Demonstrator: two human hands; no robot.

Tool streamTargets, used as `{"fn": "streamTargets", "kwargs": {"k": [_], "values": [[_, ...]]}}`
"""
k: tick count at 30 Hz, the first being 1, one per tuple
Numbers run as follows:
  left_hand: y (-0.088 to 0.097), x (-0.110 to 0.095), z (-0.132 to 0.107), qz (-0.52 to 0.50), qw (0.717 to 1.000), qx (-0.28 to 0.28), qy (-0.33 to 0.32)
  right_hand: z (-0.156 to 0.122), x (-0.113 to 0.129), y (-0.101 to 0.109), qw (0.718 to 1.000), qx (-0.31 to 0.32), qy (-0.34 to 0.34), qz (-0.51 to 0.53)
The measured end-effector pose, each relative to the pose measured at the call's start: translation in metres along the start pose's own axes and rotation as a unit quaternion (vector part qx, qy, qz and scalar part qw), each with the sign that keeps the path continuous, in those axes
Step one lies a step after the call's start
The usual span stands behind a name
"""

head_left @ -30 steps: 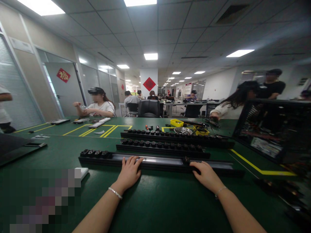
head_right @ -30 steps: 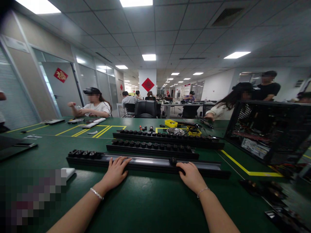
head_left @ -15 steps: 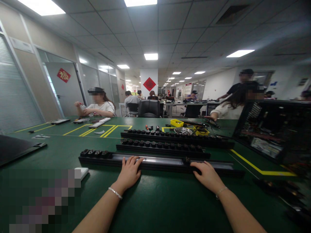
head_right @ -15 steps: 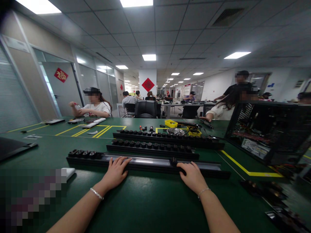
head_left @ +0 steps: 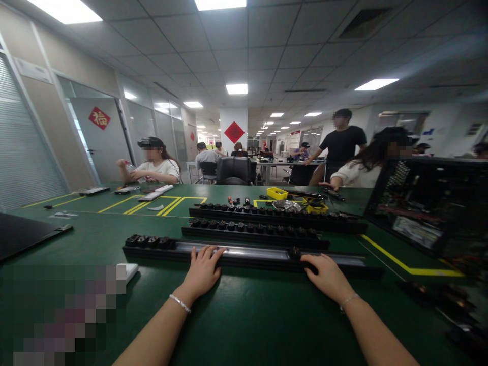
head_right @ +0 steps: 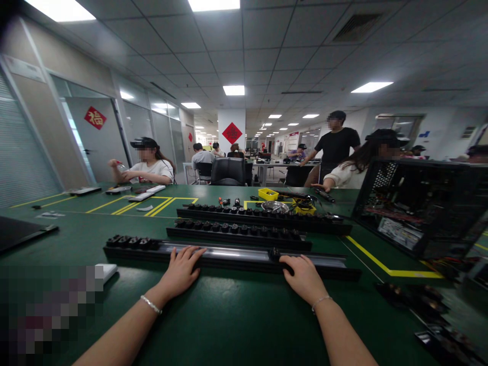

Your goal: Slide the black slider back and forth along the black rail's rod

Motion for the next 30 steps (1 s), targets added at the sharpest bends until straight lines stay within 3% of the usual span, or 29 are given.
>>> {"fn": "streamTargets", "kwargs": {"k": [30], "values": [[-0.0009, 0.0003, -0.0003, -0.004, 1.0, -0.006, -0.002, -0.0024, -0.0014, 0.0078, 1.0, 0.007, -0.028, 0.001]]}}
Point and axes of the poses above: each hand's wrist, its own z-axis towards the middle knuckle, its own y-axis out of the back of the hand, x = y × z, the point moved 1 cm from there along z, towards the middle knuckle, and after that the axes turned 9 degrees about -y, right-handed, at the moved point
